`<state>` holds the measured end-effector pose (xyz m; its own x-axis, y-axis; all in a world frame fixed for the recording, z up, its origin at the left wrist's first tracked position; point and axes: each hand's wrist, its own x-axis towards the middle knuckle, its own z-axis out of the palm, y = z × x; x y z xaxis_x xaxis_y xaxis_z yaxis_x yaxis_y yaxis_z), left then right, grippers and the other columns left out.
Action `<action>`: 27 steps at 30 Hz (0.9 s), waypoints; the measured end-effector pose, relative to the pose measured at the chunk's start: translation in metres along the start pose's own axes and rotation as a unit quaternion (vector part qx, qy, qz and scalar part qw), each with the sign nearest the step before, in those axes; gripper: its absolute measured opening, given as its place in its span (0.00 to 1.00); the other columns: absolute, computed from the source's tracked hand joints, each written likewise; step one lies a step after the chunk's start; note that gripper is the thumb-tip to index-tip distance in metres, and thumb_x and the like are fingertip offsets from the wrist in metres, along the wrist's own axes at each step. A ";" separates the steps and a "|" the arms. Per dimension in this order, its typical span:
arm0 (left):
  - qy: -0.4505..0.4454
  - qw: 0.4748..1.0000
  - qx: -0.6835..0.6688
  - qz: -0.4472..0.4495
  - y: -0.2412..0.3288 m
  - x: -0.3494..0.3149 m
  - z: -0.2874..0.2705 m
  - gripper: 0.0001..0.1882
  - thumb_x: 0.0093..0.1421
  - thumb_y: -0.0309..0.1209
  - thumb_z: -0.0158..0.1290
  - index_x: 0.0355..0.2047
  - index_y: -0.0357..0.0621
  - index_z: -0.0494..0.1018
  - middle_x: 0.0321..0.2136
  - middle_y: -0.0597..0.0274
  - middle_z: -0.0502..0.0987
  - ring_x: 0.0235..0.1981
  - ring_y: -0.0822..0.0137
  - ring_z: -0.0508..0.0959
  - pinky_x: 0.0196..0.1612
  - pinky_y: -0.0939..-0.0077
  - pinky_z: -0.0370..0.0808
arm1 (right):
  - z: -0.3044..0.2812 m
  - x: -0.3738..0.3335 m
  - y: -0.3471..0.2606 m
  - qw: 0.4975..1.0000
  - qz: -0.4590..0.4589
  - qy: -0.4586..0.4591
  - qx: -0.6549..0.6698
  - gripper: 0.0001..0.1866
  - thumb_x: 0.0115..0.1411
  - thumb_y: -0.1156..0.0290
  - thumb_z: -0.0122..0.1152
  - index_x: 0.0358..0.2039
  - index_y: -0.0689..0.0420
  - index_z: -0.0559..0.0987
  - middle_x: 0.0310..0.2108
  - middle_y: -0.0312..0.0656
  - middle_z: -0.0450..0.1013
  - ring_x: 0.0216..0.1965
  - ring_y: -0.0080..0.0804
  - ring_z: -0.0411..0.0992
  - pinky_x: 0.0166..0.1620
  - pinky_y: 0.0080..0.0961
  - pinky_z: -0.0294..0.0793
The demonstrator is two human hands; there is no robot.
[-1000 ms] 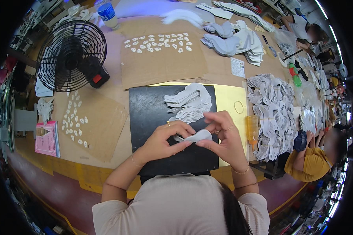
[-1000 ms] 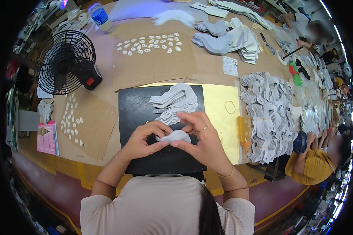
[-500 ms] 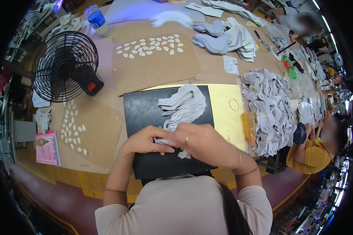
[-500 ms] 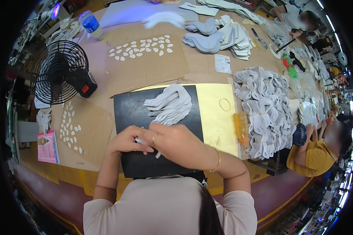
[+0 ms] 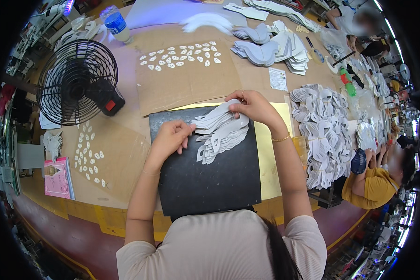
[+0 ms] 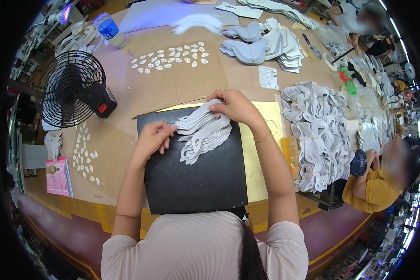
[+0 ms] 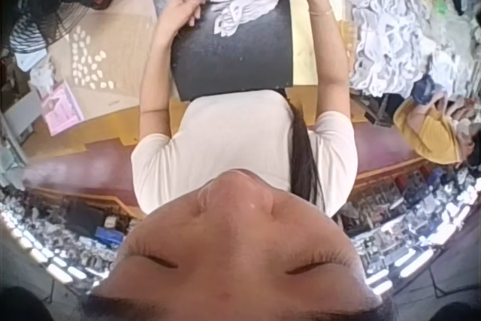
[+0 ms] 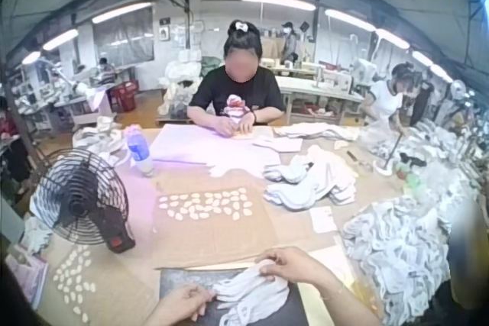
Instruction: The person folds white sock-like fabric items at a worktable, stacks them, and secures a bundle with a rubber band. She then picks up small white plastic pieces and places them on a black mat.
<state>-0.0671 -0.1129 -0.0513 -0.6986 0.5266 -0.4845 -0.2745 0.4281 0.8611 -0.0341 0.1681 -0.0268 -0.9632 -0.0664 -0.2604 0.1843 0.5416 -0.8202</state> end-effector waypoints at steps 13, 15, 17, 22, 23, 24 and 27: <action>0.117 0.832 0.403 0.362 -0.006 0.009 0.069 0.33 0.63 0.41 0.51 0.64 0.38 0.58 0.66 0.49 0.56 0.68 0.48 0.53 0.68 0.50 0.49 | 0.030 -0.008 0.016 0.982 -0.163 0.047 -0.079 0.14 0.64 0.66 0.54 0.44 0.61 0.79 0.42 0.49 0.73 0.47 0.46 0.70 0.52 0.34 0.68; 0.102 0.811 0.448 0.362 -0.012 0.000 0.079 0.32 0.63 0.41 0.51 0.64 0.39 0.59 0.66 0.49 0.56 0.68 0.49 0.53 0.67 0.48 0.49 | 0.034 -0.022 0.017 0.978 -0.172 0.060 -0.099 0.13 0.63 0.68 0.54 0.44 0.60 0.79 0.41 0.48 0.72 0.46 0.46 0.69 0.51 0.36 0.68; 0.108 0.788 0.466 0.387 -0.022 -0.006 0.087 0.34 0.61 0.41 0.54 0.64 0.41 0.60 0.67 0.51 0.56 0.69 0.51 0.53 0.67 0.46 0.49 | 0.041 -0.039 0.019 0.977 -0.167 0.090 -0.100 0.12 0.63 0.69 0.54 0.44 0.60 0.78 0.41 0.48 0.71 0.46 0.47 0.69 0.51 0.36 0.68; 0.074 0.750 0.511 0.414 -0.026 -0.004 0.085 0.37 0.57 0.43 0.57 0.64 0.45 0.60 0.67 0.54 0.55 0.69 0.52 0.53 0.68 0.46 0.49 | 0.062 -0.067 0.026 0.960 -0.152 0.191 -0.141 0.15 0.63 0.70 0.54 0.50 0.55 0.75 0.43 0.43 0.70 0.47 0.42 0.69 0.49 0.37 0.66; 0.068 0.743 0.515 0.421 -0.026 -0.004 0.082 0.37 0.57 0.43 0.58 0.64 0.45 0.60 0.67 0.54 0.55 0.69 0.52 0.53 0.68 0.46 0.50 | 0.068 -0.071 0.027 0.952 -0.158 0.217 -0.149 0.15 0.62 0.70 0.55 0.50 0.55 0.75 0.43 0.43 0.70 0.47 0.42 0.69 0.49 0.37 0.66; 0.059 0.736 0.519 0.430 -0.026 -0.002 0.081 0.38 0.57 0.44 0.58 0.64 0.46 0.60 0.67 0.54 0.55 0.69 0.52 0.53 0.68 0.47 0.50 | 0.074 -0.075 0.030 0.943 -0.162 0.244 -0.157 0.15 0.62 0.70 0.55 0.50 0.55 0.75 0.44 0.43 0.70 0.47 0.41 0.69 0.49 0.37 0.66; 0.035 0.723 0.524 0.450 -0.021 0.009 0.079 0.39 0.56 0.44 0.59 0.65 0.47 0.58 0.68 0.54 0.54 0.69 0.52 0.53 0.68 0.47 0.50 | 0.075 -0.077 0.038 0.930 -0.165 0.291 -0.150 0.15 0.62 0.70 0.56 0.49 0.56 0.76 0.43 0.43 0.70 0.47 0.40 0.69 0.50 0.37 0.65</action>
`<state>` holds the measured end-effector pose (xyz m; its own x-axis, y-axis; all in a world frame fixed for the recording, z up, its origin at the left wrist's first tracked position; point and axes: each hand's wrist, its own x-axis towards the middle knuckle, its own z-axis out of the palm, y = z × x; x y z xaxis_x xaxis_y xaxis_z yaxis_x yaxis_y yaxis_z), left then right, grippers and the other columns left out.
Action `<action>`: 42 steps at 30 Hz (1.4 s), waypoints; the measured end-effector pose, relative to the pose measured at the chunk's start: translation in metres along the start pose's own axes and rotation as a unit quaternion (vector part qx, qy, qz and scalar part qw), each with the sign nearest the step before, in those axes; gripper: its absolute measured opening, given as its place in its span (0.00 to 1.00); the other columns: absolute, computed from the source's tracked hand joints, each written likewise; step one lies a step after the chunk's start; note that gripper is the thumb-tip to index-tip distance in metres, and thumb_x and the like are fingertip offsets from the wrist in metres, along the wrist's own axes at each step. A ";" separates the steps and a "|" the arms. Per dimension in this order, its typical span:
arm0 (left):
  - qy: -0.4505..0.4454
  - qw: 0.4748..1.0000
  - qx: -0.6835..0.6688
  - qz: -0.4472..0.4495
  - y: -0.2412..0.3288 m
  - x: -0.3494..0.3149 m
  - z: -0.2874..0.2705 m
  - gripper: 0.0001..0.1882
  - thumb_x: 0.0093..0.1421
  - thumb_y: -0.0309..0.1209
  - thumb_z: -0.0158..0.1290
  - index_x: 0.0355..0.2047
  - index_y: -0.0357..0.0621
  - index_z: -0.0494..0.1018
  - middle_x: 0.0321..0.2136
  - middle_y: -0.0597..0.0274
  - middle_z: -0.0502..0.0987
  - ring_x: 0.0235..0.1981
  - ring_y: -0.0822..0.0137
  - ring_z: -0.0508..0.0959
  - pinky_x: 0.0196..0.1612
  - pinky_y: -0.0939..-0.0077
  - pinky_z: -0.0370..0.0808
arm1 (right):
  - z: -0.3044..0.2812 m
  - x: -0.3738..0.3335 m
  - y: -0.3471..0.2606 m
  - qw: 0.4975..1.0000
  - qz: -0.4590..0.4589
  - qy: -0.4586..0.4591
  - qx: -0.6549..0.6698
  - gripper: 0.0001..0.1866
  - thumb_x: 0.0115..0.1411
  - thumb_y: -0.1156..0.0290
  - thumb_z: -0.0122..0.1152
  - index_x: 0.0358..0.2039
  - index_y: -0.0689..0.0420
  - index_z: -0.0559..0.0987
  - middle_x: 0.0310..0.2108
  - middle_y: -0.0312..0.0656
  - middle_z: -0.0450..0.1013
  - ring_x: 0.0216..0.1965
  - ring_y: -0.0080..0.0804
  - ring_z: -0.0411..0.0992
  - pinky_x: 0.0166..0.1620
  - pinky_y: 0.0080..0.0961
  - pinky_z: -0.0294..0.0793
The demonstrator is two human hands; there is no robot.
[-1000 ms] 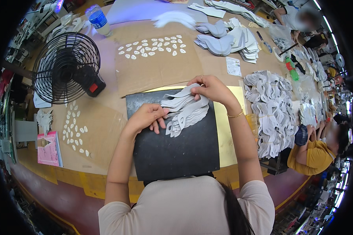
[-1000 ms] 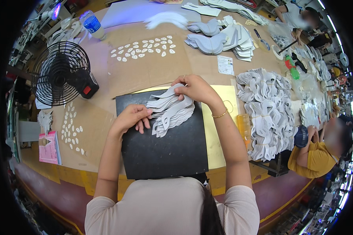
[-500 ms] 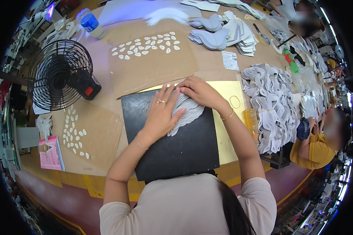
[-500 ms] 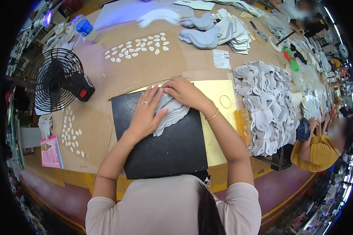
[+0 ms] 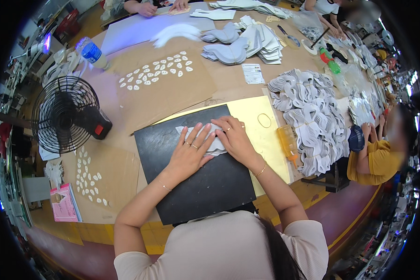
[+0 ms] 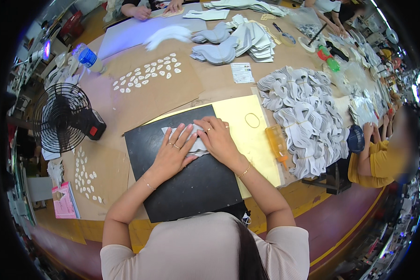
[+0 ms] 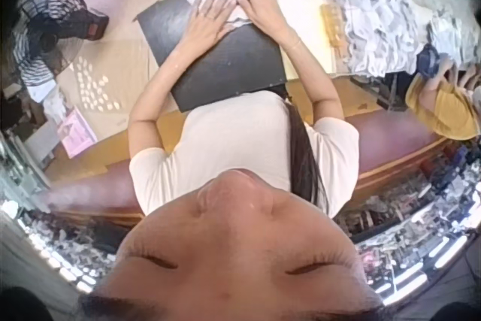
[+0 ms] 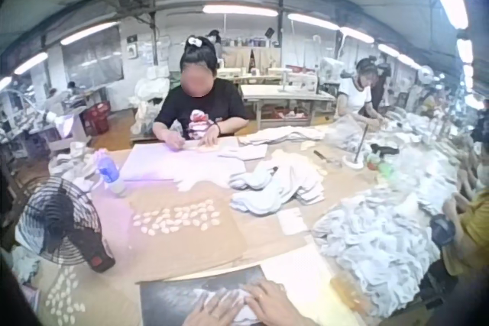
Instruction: The person folds white sock-like fabric items at a worktable, stacks them, and secures a bundle with a rubber band. She then picks up small white plastic pieces and places them on a black mat.
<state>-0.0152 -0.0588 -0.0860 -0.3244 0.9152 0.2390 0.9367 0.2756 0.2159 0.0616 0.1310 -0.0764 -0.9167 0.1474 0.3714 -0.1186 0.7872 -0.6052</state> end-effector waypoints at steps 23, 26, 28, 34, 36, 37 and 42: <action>0.059 0.996 -0.070 -0.006 -0.014 0.020 0.001 0.37 0.54 0.37 0.63 0.61 0.39 0.62 0.65 0.47 0.58 0.67 0.49 0.56 0.67 0.48 0.53 | 0.015 0.030 0.012 0.979 -0.078 -0.012 -0.185 0.27 0.67 0.47 0.44 0.58 0.49 0.73 0.61 0.41 0.66 0.67 0.41 0.57 0.66 0.58 0.46; 0.087 0.980 -0.165 -0.073 -0.005 0.001 -0.005 0.38 0.53 0.35 0.63 0.60 0.38 0.60 0.64 0.44 0.59 0.65 0.45 0.59 0.68 0.50 0.53 | 0.020 0.029 0.017 0.976 -0.089 0.004 -0.196 0.28 0.66 0.44 0.43 0.58 0.48 0.73 0.61 0.42 0.66 0.66 0.41 0.57 0.66 0.59 0.47; 0.114 0.968 -0.190 -0.119 -0.006 -0.013 -0.006 0.38 0.53 0.34 0.63 0.61 0.38 0.59 0.64 0.44 0.59 0.65 0.45 0.60 0.68 0.52 0.54 | 0.020 0.029 0.019 0.970 -0.101 0.006 -0.220 0.29 0.66 0.43 0.43 0.59 0.49 0.72 0.61 0.42 0.66 0.66 0.41 0.57 0.66 0.60 0.46; 0.143 0.960 -0.170 -0.173 -0.007 -0.038 -0.003 0.30 0.59 0.35 0.58 0.59 0.38 0.63 0.62 0.45 0.62 0.61 0.47 0.65 0.62 0.61 0.62 | 0.016 0.036 0.012 0.976 -0.072 -0.044 -0.202 0.28 0.67 0.47 0.43 0.59 0.51 0.71 0.60 0.44 0.66 0.66 0.43 0.58 0.65 0.63 0.45; 0.167 0.952 -0.179 -0.182 -0.005 -0.033 -0.004 0.28 0.59 0.34 0.58 0.58 0.39 0.64 0.61 0.46 0.63 0.61 0.47 0.66 0.62 0.61 0.63 | 0.007 0.043 0.011 0.984 -0.033 -0.086 -0.150 0.26 0.68 0.49 0.42 0.59 0.51 0.71 0.60 0.45 0.67 0.65 0.43 0.59 0.65 0.63 0.45; 0.184 0.946 -0.190 -0.186 -0.006 -0.032 -0.004 0.27 0.60 0.34 0.57 0.58 0.39 0.65 0.61 0.46 0.64 0.60 0.47 0.66 0.61 0.62 0.63 | 0.007 0.047 0.023 0.993 -0.020 -0.051 -0.108 0.23 0.68 0.53 0.43 0.58 0.50 0.72 0.58 0.44 0.68 0.63 0.42 0.61 0.64 0.62 0.47; 0.244 0.916 -0.238 -0.211 -0.011 -0.040 -0.002 0.21 0.61 0.32 0.56 0.53 0.39 0.68 0.56 0.46 0.69 0.58 0.48 0.69 0.60 0.63 0.65 | -0.020 0.068 0.030 0.993 -0.069 -0.052 -0.076 0.14 0.64 0.63 0.54 0.46 0.51 0.81 0.51 0.42 0.72 0.54 0.40 0.69 0.61 0.50 0.57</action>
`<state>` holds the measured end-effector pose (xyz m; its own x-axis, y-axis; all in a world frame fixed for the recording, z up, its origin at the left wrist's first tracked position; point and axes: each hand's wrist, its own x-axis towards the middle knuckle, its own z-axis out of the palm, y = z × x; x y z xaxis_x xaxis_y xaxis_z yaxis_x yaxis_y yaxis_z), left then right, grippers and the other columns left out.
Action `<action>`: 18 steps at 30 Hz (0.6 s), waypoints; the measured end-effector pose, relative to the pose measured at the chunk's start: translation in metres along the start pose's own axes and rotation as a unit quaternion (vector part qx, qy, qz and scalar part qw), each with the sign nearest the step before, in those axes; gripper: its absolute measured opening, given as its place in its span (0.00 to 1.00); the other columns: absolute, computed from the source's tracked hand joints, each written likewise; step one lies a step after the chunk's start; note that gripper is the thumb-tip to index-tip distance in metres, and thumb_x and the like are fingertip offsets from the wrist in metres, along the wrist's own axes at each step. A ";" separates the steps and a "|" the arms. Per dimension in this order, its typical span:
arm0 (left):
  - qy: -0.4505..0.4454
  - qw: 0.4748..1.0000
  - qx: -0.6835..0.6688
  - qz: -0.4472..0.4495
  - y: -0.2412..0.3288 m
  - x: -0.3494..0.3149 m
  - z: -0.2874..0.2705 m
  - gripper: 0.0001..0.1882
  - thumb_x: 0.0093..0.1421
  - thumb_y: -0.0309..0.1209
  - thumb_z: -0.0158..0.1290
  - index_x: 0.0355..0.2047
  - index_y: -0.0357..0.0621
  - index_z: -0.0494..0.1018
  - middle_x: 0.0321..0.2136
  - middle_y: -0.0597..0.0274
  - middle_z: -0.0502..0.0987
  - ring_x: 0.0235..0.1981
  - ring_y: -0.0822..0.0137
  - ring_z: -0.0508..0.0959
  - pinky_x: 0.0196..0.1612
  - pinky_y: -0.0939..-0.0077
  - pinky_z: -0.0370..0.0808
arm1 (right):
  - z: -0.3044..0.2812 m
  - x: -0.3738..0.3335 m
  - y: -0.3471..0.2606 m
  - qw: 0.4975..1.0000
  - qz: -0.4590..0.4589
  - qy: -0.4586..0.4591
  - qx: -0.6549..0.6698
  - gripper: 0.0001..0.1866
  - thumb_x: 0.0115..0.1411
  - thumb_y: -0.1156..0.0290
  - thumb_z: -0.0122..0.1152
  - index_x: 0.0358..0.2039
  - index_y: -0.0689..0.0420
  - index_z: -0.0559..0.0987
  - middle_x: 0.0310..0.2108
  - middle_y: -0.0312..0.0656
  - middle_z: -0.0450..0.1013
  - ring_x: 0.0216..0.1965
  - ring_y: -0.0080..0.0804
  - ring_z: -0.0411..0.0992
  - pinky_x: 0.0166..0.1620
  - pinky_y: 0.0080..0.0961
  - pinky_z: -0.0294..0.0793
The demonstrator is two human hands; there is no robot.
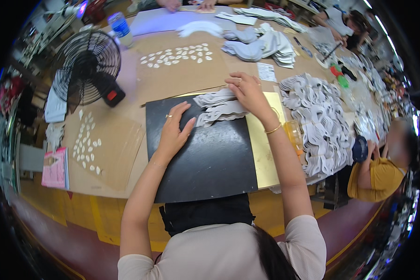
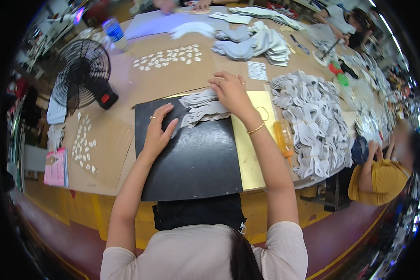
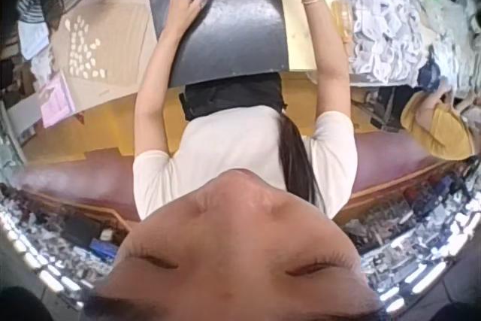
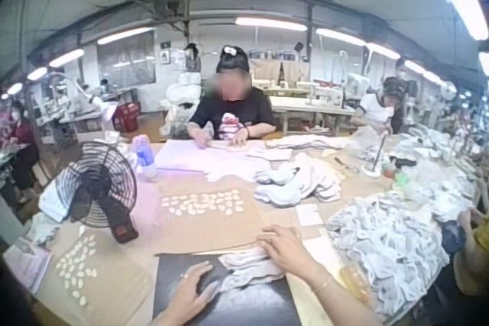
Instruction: The person folds white sock-like fabric items at a worktable, stacks them, and secures a bundle with a rubber band. She then picks up small white plastic pieces and places them on a black mat.
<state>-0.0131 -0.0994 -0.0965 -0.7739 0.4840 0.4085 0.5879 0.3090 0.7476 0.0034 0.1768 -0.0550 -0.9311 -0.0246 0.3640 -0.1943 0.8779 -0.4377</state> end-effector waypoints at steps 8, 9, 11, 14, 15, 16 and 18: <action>0.010 1.000 0.012 -0.009 0.005 -0.003 -0.001 0.18 0.62 0.32 0.55 0.51 0.39 0.70 0.52 0.52 0.73 0.55 0.54 0.72 0.58 0.68 0.67 | 0.004 0.013 -0.012 0.994 0.006 -0.098 -0.039 0.13 0.60 0.62 0.58 0.41 0.53 0.83 0.49 0.42 0.74 0.52 0.40 0.71 0.57 0.42 0.62; 0.012 1.000 0.022 0.003 0.004 -0.003 -0.001 0.17 0.62 0.31 0.54 0.51 0.40 0.71 0.51 0.53 0.73 0.53 0.54 0.73 0.56 0.68 0.68 | 0.003 0.014 -0.013 0.994 0.006 -0.104 -0.035 0.13 0.60 0.62 0.59 0.41 0.54 0.83 0.48 0.42 0.74 0.51 0.40 0.71 0.57 0.41 0.63; 0.004 1.000 0.015 -0.007 0.006 -0.002 -0.002 0.17 0.62 0.31 0.54 0.50 0.40 0.71 0.50 0.53 0.74 0.52 0.55 0.73 0.55 0.68 0.69 | 0.001 0.015 -0.016 0.993 0.006 -0.117 -0.028 0.13 0.59 0.63 0.61 0.40 0.56 0.82 0.47 0.42 0.75 0.50 0.41 0.73 0.57 0.38 0.64; 0.003 1.000 0.007 -0.007 0.005 0.000 -0.001 0.16 0.62 0.31 0.54 0.50 0.39 0.72 0.48 0.53 0.74 0.51 0.56 0.74 0.53 0.69 0.70 | 0.002 0.016 -0.014 0.996 -0.017 -0.082 0.038 0.09 0.56 0.68 0.64 0.36 0.58 0.82 0.43 0.42 0.76 0.45 0.39 0.74 0.51 0.33 0.70; 0.006 1.000 0.006 -0.006 0.005 0.001 -0.001 0.16 0.62 0.31 0.54 0.49 0.39 0.72 0.48 0.53 0.74 0.50 0.56 0.74 0.52 0.69 0.70 | 0.001 0.017 -0.014 0.995 -0.005 -0.083 0.049 0.09 0.56 0.69 0.64 0.35 0.58 0.81 0.41 0.42 0.76 0.44 0.39 0.75 0.49 0.32 0.71; 0.003 1.000 -0.003 -0.012 0.005 0.002 0.000 0.16 0.62 0.31 0.54 0.49 0.40 0.72 0.48 0.53 0.74 0.50 0.56 0.74 0.52 0.69 0.70 | 0.000 0.017 -0.014 0.995 0.006 -0.084 0.059 0.08 0.55 0.71 0.64 0.35 0.59 0.81 0.39 0.43 0.76 0.42 0.38 0.75 0.47 0.30 0.73; -0.001 0.999 -0.019 -0.028 0.007 0.002 -0.002 0.16 0.62 0.30 0.54 0.49 0.40 0.72 0.47 0.54 0.74 0.50 0.56 0.75 0.52 0.69 0.70 | -0.002 0.019 -0.019 0.993 0.025 -0.084 0.079 0.07 0.55 0.72 0.64 0.35 0.59 0.81 0.37 0.43 0.77 0.40 0.38 0.75 0.46 0.30 0.73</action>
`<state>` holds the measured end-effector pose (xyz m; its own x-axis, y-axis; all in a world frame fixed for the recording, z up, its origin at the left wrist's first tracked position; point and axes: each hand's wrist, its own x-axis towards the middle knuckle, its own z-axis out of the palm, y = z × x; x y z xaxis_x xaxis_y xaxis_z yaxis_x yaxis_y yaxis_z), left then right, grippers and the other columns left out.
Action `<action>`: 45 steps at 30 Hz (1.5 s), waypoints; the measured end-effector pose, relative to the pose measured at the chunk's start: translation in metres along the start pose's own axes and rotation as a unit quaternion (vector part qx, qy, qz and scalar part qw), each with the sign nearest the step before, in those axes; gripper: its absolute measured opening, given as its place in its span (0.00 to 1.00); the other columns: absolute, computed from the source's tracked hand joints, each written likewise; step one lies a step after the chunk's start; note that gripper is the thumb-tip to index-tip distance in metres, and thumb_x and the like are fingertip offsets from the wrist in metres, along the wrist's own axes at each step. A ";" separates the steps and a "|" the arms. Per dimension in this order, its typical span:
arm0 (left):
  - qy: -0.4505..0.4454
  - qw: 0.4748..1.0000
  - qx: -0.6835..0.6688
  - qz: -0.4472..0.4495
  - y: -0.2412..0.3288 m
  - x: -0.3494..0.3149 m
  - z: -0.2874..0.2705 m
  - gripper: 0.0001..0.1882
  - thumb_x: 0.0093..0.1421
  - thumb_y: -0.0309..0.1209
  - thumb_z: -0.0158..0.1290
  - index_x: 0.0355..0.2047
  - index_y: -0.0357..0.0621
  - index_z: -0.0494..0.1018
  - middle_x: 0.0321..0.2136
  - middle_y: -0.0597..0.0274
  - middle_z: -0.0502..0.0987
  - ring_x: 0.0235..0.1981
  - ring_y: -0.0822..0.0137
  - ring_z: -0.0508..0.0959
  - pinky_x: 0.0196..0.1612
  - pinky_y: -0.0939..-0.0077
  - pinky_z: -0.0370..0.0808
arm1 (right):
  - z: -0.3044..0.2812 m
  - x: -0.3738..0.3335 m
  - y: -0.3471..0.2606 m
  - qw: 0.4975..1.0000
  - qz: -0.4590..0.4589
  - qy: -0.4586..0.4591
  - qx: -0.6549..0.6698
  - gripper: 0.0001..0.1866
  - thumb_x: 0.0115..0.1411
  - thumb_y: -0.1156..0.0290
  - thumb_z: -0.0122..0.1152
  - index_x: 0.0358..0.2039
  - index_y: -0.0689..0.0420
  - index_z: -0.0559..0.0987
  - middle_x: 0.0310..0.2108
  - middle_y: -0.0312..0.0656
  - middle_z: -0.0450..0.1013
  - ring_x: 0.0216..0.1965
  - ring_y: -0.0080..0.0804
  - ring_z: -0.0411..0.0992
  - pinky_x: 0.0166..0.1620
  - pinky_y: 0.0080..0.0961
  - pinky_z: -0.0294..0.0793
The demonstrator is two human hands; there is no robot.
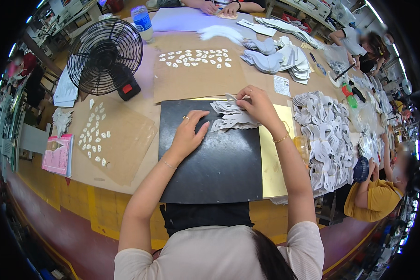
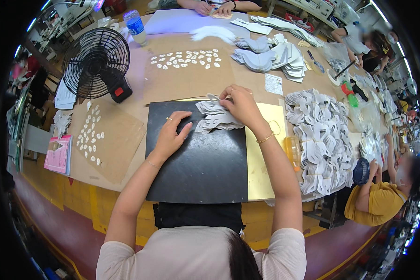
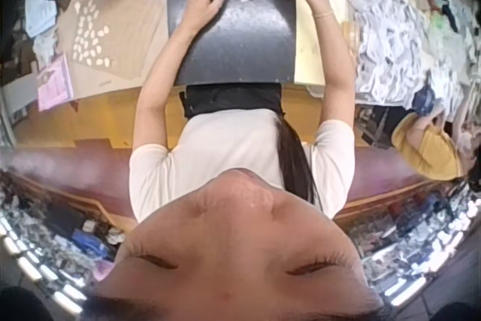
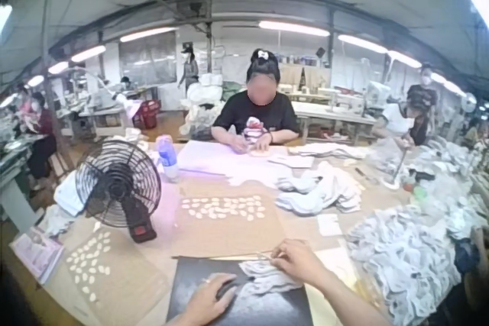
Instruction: The person folds white sock-like fabric items at a worktable, stacks them, and secures a bundle with a rubber band. She then picks up small white plastic pieces and places them on a black mat.
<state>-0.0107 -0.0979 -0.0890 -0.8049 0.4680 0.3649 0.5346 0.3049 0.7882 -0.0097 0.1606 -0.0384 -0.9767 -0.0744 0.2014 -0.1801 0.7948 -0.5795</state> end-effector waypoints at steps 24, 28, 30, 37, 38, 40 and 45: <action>0.096 0.983 -0.027 -0.155 -0.009 -0.061 -0.095 0.10 0.60 0.31 0.56 0.39 0.39 0.78 0.42 0.57 0.78 0.42 0.59 0.78 0.47 0.69 0.74 | -0.077 -0.092 -0.104 0.958 -0.055 -0.055 0.276 0.10 0.63 0.69 0.60 0.33 0.65 0.77 0.25 0.38 0.68 0.18 0.19 0.63 0.22 0.14 0.59; 0.190 0.936 0.186 -0.229 -0.059 -0.114 -0.173 0.12 0.61 0.33 0.54 0.41 0.39 0.78 0.43 0.58 0.77 0.44 0.57 0.78 0.47 0.68 0.74 | -0.024 -0.056 -0.093 0.907 0.062 -0.272 0.315 0.08 0.62 0.72 0.60 0.36 0.64 0.79 0.22 0.34 0.70 0.18 0.15 0.64 0.21 0.15 0.61; 0.178 0.922 0.245 -0.243 -0.071 -0.121 -0.208 0.11 0.59 0.28 0.57 0.41 0.39 0.78 0.43 0.59 0.77 0.42 0.58 0.78 0.47 0.69 0.74 | 0.033 -0.049 -0.073 0.901 0.107 -0.276 0.318 0.07 0.62 0.72 0.60 0.35 0.62 0.79 0.22 0.33 0.71 0.19 0.14 0.66 0.22 0.15 0.63; 0.027 0.906 0.398 -0.144 -0.098 -0.110 -0.259 0.11 0.56 0.28 0.59 0.40 0.42 0.79 0.44 0.59 0.75 0.43 0.57 0.76 0.48 0.65 0.74 | 0.078 -0.045 -0.073 0.915 0.179 -0.219 0.288 0.07 0.63 0.70 0.60 0.36 0.61 0.80 0.22 0.30 0.72 0.21 0.14 0.68 0.22 0.12 0.66; 0.002 0.898 0.424 -0.115 -0.101 -0.106 -0.263 0.11 0.55 0.28 0.59 0.40 0.42 0.79 0.45 0.59 0.75 0.43 0.56 0.76 0.48 0.64 0.74 | 0.079 -0.046 -0.073 0.919 0.178 -0.214 0.279 0.07 0.63 0.70 0.60 0.36 0.61 0.80 0.22 0.30 0.72 0.21 0.13 0.69 0.23 0.12 0.66; -0.059 0.886 0.452 -0.080 -0.104 -0.095 -0.269 0.12 0.54 0.29 0.59 0.39 0.43 0.79 0.44 0.59 0.75 0.42 0.56 0.76 0.47 0.64 0.74 | 0.079 -0.049 -0.071 0.924 0.177 -0.204 0.270 0.07 0.63 0.70 0.60 0.36 0.60 0.80 0.22 0.30 0.72 0.21 0.13 0.69 0.23 0.13 0.67; -0.232 0.854 0.456 -0.094 -0.104 -0.068 -0.280 0.14 0.53 0.32 0.60 0.40 0.42 0.79 0.44 0.59 0.76 0.40 0.58 0.78 0.45 0.66 0.75 | 0.081 -0.051 -0.072 0.929 0.183 -0.180 0.267 0.07 0.63 0.70 0.60 0.36 0.60 0.80 0.22 0.31 0.72 0.21 0.13 0.69 0.22 0.13 0.66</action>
<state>-0.0840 -0.3934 -0.0570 -0.8230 0.5533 -0.1283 0.5556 0.8312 0.0208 0.0437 0.0587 -0.0709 -0.9424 -0.1321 -0.3074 0.2325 0.4019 -0.8857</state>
